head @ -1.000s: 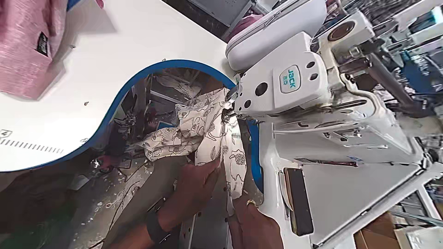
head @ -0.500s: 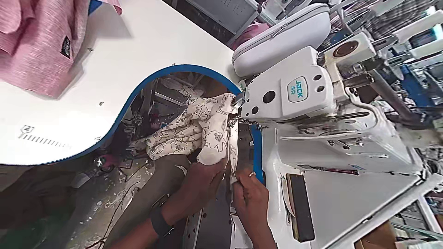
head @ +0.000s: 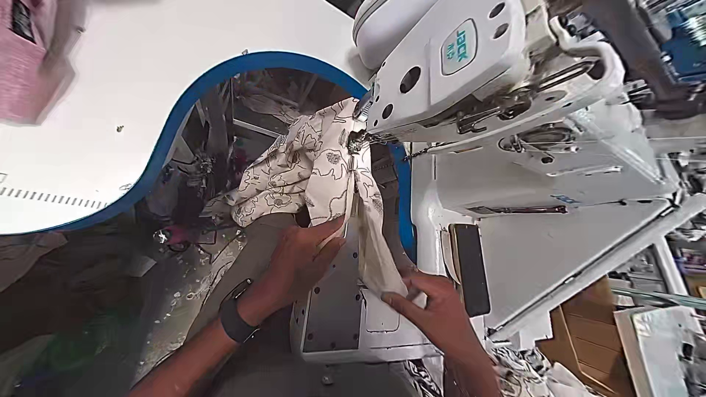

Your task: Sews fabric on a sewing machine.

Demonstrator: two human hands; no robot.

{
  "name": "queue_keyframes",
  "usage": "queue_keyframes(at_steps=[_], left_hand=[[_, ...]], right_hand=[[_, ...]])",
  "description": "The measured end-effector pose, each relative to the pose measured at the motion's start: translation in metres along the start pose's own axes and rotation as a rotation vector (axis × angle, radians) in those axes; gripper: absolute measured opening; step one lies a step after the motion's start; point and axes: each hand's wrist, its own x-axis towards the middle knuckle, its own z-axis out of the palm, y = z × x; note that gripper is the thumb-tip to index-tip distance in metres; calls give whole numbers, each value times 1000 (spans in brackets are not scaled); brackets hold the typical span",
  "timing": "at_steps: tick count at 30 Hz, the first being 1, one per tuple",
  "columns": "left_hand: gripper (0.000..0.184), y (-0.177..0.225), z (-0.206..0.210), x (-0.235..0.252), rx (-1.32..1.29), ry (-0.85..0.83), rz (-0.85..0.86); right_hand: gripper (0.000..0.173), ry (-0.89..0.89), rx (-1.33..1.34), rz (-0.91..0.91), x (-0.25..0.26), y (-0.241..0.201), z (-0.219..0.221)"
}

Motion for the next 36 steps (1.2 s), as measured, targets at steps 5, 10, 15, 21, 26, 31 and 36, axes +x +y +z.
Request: queue_keyframes(at_steps=[5,10,15,21,26,31,36], left_hand=[[28,-1,13,5,103,79,65],[33,1,13,13,81,136,103],[32,-10,7,17,10,109,160],[31,-7,7,22,22,124,138],[27,-3,8,31,57,117,131],[23,1,8,34,42,80,78],[18,1,17,17,-12,156,103]], right_hand=[[22,-99,-567,-322,5,-74,46],[19,-21,-764,-234,26,-87,35],[28,122,-768,-275,49,-72,39],[18,270,-268,-103,56,-68,49],[11,344,-139,-125,53,-65,57],[12,548,-678,-447,64,-49,74],[12,597,-559,-454,77,-31,80]])
